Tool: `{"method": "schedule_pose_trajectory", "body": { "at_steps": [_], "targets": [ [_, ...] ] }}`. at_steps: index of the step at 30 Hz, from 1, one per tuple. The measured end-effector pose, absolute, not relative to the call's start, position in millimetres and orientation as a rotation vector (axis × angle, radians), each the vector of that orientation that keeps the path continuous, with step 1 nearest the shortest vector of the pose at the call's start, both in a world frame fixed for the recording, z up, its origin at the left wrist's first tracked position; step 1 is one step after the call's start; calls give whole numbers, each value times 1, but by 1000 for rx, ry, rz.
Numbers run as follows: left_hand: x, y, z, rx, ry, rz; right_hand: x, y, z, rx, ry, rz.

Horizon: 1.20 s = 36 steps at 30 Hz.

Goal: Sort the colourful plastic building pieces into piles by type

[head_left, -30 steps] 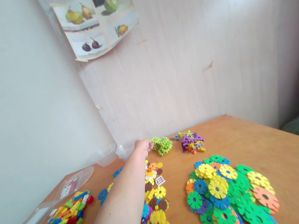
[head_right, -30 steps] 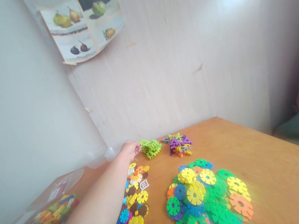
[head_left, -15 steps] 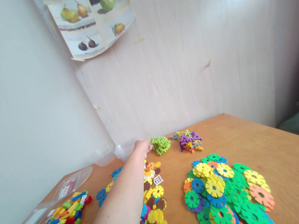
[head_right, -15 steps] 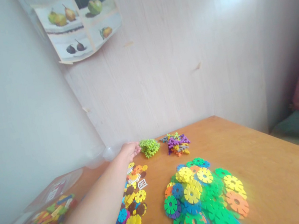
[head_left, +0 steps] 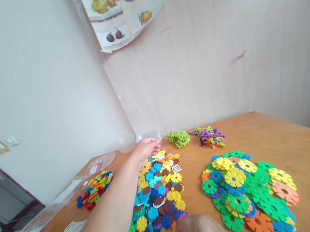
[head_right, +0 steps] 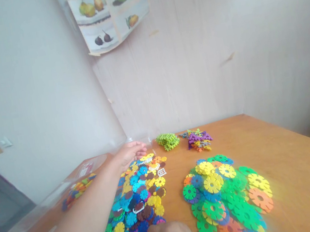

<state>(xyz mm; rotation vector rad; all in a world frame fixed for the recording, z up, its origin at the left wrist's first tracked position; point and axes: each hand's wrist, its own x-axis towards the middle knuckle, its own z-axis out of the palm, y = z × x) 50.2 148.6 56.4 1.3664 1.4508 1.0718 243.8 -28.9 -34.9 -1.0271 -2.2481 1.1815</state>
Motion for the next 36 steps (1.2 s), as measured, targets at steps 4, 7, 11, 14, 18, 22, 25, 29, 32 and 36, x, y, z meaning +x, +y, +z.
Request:
{"method": "schedule_pose_trajectory", "body": {
  "at_steps": [4,7,11,14,18,22,25,29,32,36],
  "targets": [
    [27,106,63,1434,1485,1039,241,-30,-40,-947,-2238,1132],
    [13,78,61,1439,1519,1073,242,-31,-42,-944,-2227,1081],
    [0,52,50,1431,1649,1125,242,-32,-42,-943,-2232,1067],
    [-9,43,43,1495,1756,1052,243,-33,-42,-926,-2228,1084],
    [-21,39,40,1608,1836,948,245,-34,-43,-947,-2250,1074],
    [-28,32,44,1740,1748,675,245,-35,-40,-903,-2258,1108],
    [-32,29,43,1868,1714,505,244,-36,-35,-895,-2276,1121],
    [-34,31,35,1957,1737,329,244,-37,-34,-916,-2278,1138],
    [-33,36,29,1985,1784,263,244,-37,-37,-941,-2275,1164],
    [-33,44,22,2026,1789,339,245,-36,-37,-926,-2284,1141]
  ]
}}
